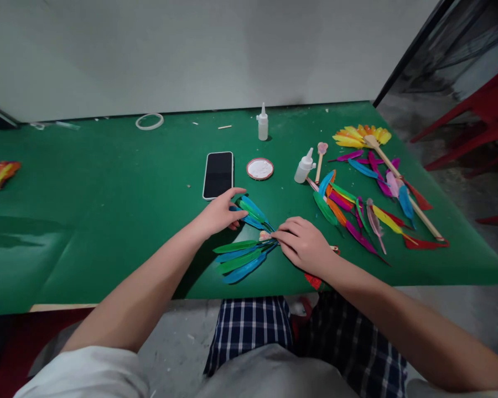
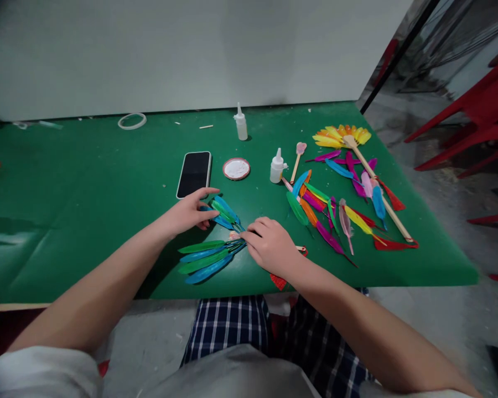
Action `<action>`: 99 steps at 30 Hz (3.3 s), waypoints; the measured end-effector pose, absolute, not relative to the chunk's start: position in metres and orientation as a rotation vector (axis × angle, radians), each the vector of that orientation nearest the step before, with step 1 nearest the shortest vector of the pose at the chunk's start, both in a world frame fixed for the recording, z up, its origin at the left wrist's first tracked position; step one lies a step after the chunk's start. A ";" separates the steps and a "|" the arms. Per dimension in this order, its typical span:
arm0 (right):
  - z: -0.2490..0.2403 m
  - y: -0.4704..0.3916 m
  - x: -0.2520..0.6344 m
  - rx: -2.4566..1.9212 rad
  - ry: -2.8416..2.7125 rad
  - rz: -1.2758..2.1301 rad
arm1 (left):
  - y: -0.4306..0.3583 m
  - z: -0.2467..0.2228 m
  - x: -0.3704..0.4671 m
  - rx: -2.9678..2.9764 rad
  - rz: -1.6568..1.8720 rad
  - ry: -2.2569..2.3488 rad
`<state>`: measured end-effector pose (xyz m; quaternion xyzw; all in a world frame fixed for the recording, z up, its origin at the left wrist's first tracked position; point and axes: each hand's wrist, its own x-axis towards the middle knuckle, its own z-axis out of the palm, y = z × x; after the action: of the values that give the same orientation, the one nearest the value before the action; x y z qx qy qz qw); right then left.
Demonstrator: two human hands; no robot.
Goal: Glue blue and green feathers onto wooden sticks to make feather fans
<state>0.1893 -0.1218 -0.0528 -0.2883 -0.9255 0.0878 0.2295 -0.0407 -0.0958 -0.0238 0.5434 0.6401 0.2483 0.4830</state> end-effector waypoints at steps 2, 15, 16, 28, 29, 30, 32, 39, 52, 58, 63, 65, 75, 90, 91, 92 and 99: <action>-0.054 -0.122 0.190 -0.790 -2.542 0.237 | -0.095 -0.025 -0.045 1.325 0.640 1.545; -0.053 -0.124 0.188 -0.811 -2.569 0.202 | -0.085 -0.037 -0.046 1.558 0.770 1.588; -0.053 -0.124 0.188 -0.814 -2.566 0.204 | -0.086 -0.037 -0.047 1.566 0.762 1.593; -0.052 -0.125 0.187 -0.832 -2.577 0.230 | -0.100 -0.031 -0.043 2.119 0.757 1.750; -0.052 -0.125 0.187 -0.830 -2.578 0.231 | -0.103 -0.029 -0.042 2.254 0.777 1.722; -0.051 -0.125 0.187 -0.828 -2.579 0.234 | -0.107 -0.028 -0.041 2.383 0.793 1.669; -0.051 -0.125 0.187 -0.826 -2.579 0.241 | -0.114 -0.029 -0.041 2.601 0.781 1.505; -0.053 -0.125 0.187 -0.901 -2.526 0.277 | -0.123 -0.038 -0.047 2.815 0.839 1.310; -0.039 -0.131 0.199 -1.110 -2.593 0.193 | -0.134 -0.007 -0.062 1.874 1.443 1.855; -0.019 -0.128 0.190 -1.230 -2.087 0.288 | -0.176 0.001 -0.050 0.890 2.101 1.722; -0.005 -0.122 0.164 -1.202 -1.760 0.411 | -0.159 -0.001 0.014 0.957 1.272 1.220; -0.004 -0.120 0.153 -1.177 -1.689 0.492 | -0.141 0.006 0.035 0.939 1.311 1.102; 0.013 -0.068 0.180 -1.012 -1.236 1.242 | -0.105 0.008 0.033 0.957 1.352 1.124; -0.004 -0.052 0.176 -0.939 -1.057 1.365 | -0.106 -0.004 0.032 1.148 1.234 1.320; -0.004 -0.051 0.176 -0.937 -1.056 1.366 | -0.106 -0.005 0.032 1.142 1.234 1.314; -0.004 -0.051 0.176 -0.937 -1.053 1.368 | -0.105 -0.006 0.032 1.133 1.235 1.304; -0.007 -0.049 0.176 -0.935 -1.050 1.384 | -0.105 -0.007 0.032 1.118 1.227 1.272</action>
<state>0.1757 -0.0495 -0.0073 -0.3953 -0.4440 0.5849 0.5517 0.0323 -0.1054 -0.0074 0.4627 0.5262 0.5077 0.5013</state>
